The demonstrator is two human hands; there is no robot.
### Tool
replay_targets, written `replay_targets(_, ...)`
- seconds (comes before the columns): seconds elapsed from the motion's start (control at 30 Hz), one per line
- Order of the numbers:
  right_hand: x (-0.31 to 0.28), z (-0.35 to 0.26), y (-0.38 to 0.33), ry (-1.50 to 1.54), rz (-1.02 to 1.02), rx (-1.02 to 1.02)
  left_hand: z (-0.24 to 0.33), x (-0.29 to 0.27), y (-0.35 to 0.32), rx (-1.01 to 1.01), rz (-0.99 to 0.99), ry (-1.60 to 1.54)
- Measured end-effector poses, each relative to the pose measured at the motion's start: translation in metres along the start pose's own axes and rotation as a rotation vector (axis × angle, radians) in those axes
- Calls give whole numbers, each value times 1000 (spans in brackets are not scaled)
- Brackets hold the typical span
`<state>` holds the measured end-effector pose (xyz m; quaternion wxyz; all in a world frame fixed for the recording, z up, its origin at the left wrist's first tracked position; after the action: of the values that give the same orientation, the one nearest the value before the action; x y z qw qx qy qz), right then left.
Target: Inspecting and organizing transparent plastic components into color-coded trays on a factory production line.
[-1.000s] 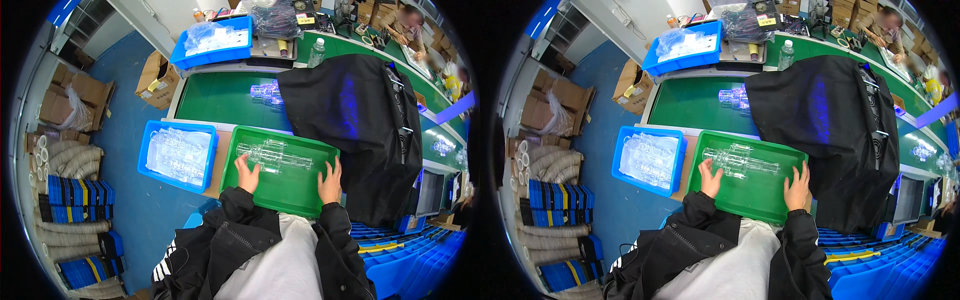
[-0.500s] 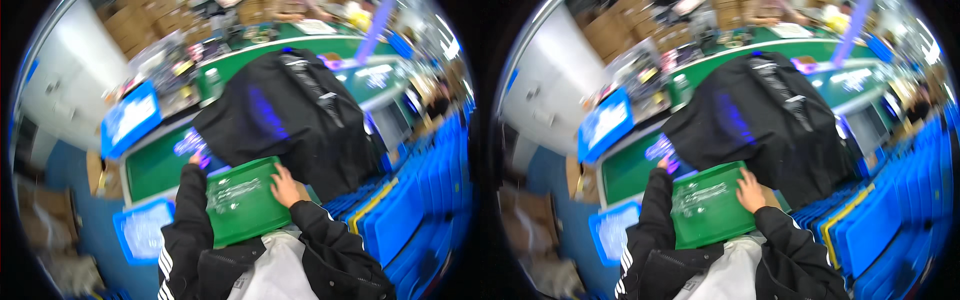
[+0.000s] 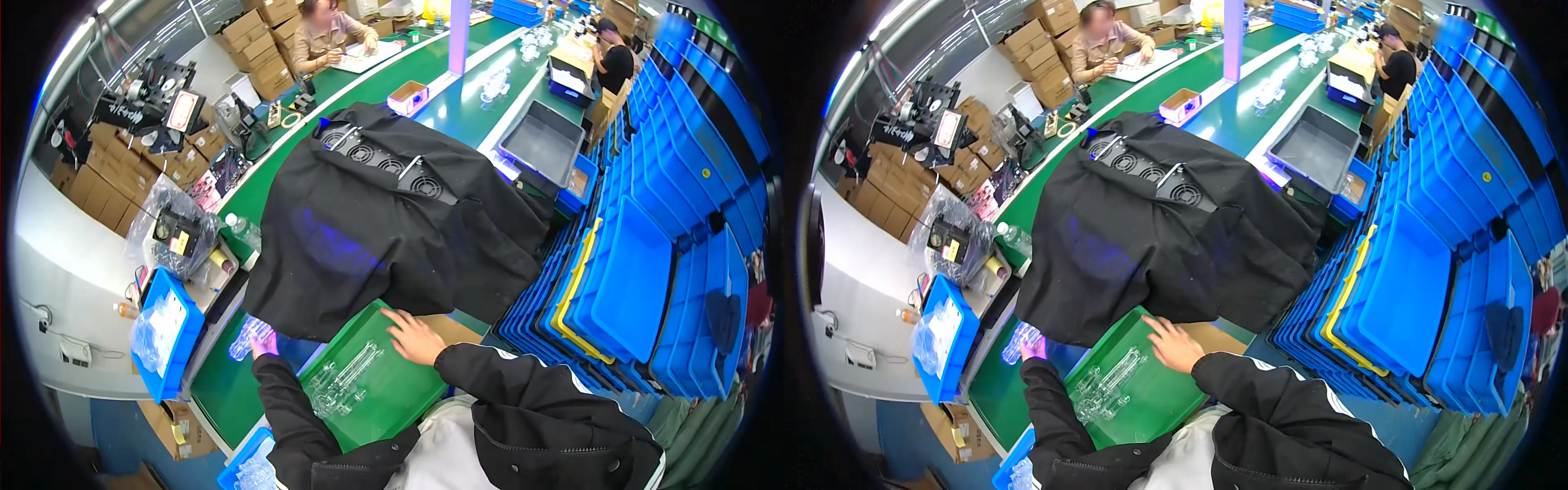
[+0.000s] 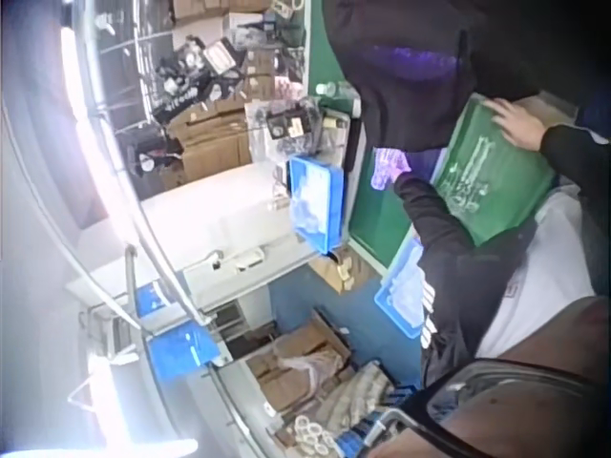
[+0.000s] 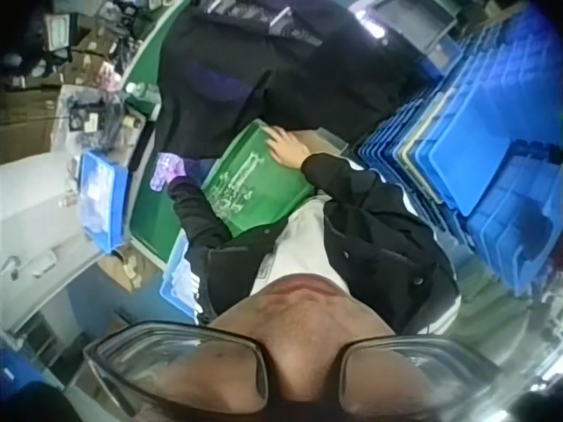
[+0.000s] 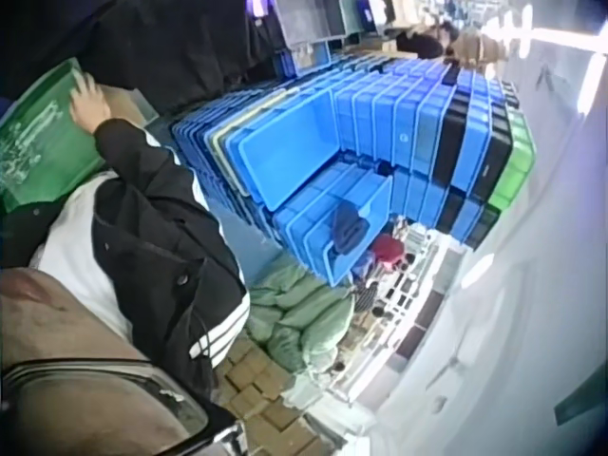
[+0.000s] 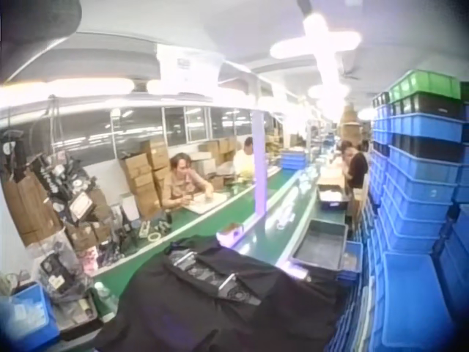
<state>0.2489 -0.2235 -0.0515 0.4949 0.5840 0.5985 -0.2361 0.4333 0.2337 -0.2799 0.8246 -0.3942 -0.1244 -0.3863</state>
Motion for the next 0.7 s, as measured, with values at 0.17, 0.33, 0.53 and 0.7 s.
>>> replay_targets(0.17,4,2,-2,14,-14,6,93,-31,-94,483,119,134)
replay_targets(0.33,-23,-9,2,108,56,-20,172,14,-307,989,67,597)
replay_targets(0.53,-156,-96,48,778,178,-165,142,44,-444,973,-140,521)
replay_targets(0.7,-158,-134,55,890,-209,-157,63,82,-481,705,-520,326)
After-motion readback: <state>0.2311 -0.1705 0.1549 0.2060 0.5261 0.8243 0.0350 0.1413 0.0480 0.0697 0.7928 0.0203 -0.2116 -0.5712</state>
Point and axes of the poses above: each hand's wrist, its own y-axis towards the middle knuckle, its own x-axis out of the palm, z = x × y, the point moved 10 cm from there along y, towards the middle knuckle
